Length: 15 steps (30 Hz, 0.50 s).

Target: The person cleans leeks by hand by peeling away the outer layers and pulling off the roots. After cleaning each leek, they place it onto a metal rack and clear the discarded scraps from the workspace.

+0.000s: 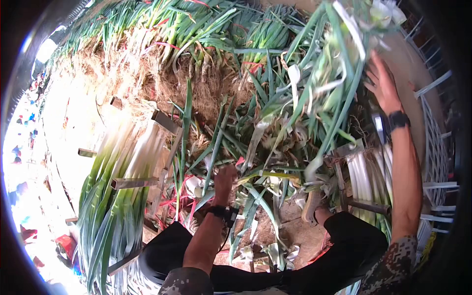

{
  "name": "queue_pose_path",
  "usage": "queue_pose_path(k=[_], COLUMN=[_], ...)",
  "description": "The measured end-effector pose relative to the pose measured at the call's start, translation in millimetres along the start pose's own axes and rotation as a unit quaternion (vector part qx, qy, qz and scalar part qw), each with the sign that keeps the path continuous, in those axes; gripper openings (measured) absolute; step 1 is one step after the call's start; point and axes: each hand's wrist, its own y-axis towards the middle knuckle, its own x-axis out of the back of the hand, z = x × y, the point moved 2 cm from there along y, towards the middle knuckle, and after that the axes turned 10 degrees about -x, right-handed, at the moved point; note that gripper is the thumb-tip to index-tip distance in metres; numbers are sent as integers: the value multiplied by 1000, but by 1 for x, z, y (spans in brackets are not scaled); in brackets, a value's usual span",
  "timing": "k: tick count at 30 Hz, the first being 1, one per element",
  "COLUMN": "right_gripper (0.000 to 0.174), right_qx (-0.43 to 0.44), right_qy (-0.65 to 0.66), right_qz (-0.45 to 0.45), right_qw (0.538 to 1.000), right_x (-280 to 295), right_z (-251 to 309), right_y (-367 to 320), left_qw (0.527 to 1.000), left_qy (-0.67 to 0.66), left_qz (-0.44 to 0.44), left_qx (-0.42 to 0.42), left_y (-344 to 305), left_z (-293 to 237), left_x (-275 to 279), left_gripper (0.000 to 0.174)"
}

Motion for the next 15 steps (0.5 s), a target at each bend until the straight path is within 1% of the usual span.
queue_pose_path(k=[1, 2, 3, 5, 6, 7, 8, 9, 10, 11, 12, 15], right_gripper=[82, 74, 67, 53, 42, 39, 38, 37, 38, 38, 39, 40], right_qx=[16, 22, 28, -59, -43, -75, -78, -83, -97, -111, -123, -170], right_qy=[-151, -160, -169, -141, -149, -197, -235, -273, -277, -282, -287, -347], right_qz=[-21, 9, 40, 169, 230, 272, 293, 314, 349, 383, 415, 457], right_qw=[988, 987, 984, 974, 961, 939, 923, 906, 890, 873, 855, 801], right_x=[3, 5, 9, -3, -5, -3, -8, -15, -17, -19, -21, -33], right_z=[9, -2, -16, -25, -36, -51, -54, -53, -61, -68, -73, -106], right_y=[-20, -38, -59, -128, -157, -180, -209, -234, -247, -256, -260, -239], left_qw=[994, 975, 977, 967, 969, 974, 975, 977, 973, 971, 967, 961], left_qy=[87, 172, 82, 42, 96, 128, 160, 170, 180, 178, 193, 237], left_qz=[70, 140, 162, 176, 170, 130, 88, 14, -58, -32, -48, -76], left_qx=[8, 5, 109, 181, 151, 137, 125, 129, 132, 158, 157, 121], left_y=[-18, -35, -52, -61, -58, -52, -46, -30, -15, -5, 5, 27], left_z=[46, 91, 117, 128, 126, 121, 117, 103, 87, 78, 71, 74], left_x=[-17, -34, -45, -48, -40, -32, -24, -15, -3, 8, 16, 26], left_gripper=[19, 17, 17, 21, 25, 28, 31, 34, 37, 43, 47, 58])
